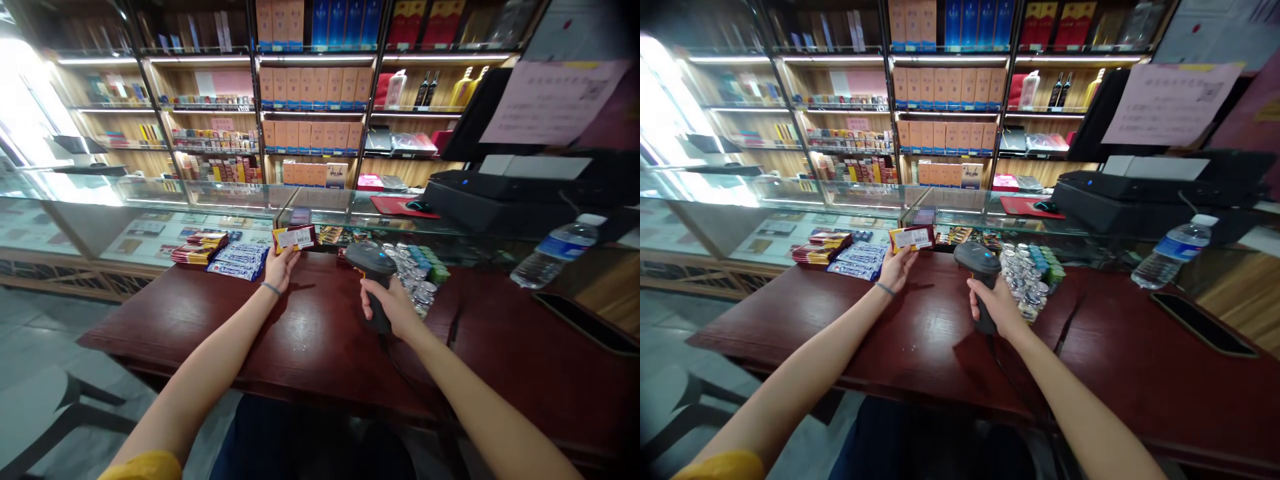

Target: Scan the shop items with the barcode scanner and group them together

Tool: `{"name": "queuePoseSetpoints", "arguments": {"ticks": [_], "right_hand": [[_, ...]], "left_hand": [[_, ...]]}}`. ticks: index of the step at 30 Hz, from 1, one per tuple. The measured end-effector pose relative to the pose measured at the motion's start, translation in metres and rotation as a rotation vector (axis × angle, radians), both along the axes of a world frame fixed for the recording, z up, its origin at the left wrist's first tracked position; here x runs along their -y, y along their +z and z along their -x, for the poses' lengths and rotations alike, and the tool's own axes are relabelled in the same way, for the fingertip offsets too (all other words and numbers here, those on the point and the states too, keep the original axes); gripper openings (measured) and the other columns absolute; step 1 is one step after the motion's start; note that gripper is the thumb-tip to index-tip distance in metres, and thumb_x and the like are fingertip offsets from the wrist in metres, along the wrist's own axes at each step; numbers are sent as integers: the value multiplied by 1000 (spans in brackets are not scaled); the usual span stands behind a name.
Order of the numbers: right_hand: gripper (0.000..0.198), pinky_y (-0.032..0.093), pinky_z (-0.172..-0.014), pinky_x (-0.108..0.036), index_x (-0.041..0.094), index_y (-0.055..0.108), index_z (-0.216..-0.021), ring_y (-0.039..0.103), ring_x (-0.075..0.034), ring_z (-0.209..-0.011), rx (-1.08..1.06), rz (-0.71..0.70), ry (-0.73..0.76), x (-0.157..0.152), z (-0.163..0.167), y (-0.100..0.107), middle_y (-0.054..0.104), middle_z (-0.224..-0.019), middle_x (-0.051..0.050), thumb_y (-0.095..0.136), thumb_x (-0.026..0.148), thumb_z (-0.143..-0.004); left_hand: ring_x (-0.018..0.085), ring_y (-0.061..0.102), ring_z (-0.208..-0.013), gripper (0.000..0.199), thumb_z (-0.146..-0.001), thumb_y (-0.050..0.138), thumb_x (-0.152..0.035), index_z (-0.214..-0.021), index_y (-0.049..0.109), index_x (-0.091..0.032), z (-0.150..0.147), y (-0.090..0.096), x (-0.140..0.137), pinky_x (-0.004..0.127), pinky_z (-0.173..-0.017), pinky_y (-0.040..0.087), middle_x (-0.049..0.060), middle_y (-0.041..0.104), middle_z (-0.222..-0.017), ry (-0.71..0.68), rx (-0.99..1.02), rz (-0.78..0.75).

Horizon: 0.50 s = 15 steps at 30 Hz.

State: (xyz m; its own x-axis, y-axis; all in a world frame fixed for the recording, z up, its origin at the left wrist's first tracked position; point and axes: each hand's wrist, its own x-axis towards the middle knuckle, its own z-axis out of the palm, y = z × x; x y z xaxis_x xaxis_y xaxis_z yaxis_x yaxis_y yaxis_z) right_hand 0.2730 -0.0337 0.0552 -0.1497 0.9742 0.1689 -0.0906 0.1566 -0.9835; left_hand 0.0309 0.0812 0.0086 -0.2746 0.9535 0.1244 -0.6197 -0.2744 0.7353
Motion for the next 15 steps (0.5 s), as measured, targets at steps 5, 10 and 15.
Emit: {"name": "queuePoseSetpoints", "arguments": {"ticks": [5,10,15], "right_hand": [[29,39,-34,-20,22,51,-75,49,-10,-33,29,19,19,2,2,-1,56,-50,6,71,43,-80],[29,38,-35,-20,21,53,-86,49,-10,-33,36,25,15,3,2,-1,56,-50,7,71,43,-79],[27,38,-36,-20,20,56,-84,49,-10,-33,46,8,16,4,1,0,56,-49,6,71,42,-80]], "left_hand": [[12,72,-88,31,-79,74,-14,-105,57,-21,4,-1,-3,38,-99,55,1,71,-101,19,-6,12],[16,70,-104,28,-82,72,-18,-106,57,-22,1,-1,-2,40,-102,54,4,69,-114,26,-58,-8],[15,71,-99,31,-80,73,-14,-106,58,-21,2,0,0,38,-100,55,4,70,-111,27,-8,7]]}}
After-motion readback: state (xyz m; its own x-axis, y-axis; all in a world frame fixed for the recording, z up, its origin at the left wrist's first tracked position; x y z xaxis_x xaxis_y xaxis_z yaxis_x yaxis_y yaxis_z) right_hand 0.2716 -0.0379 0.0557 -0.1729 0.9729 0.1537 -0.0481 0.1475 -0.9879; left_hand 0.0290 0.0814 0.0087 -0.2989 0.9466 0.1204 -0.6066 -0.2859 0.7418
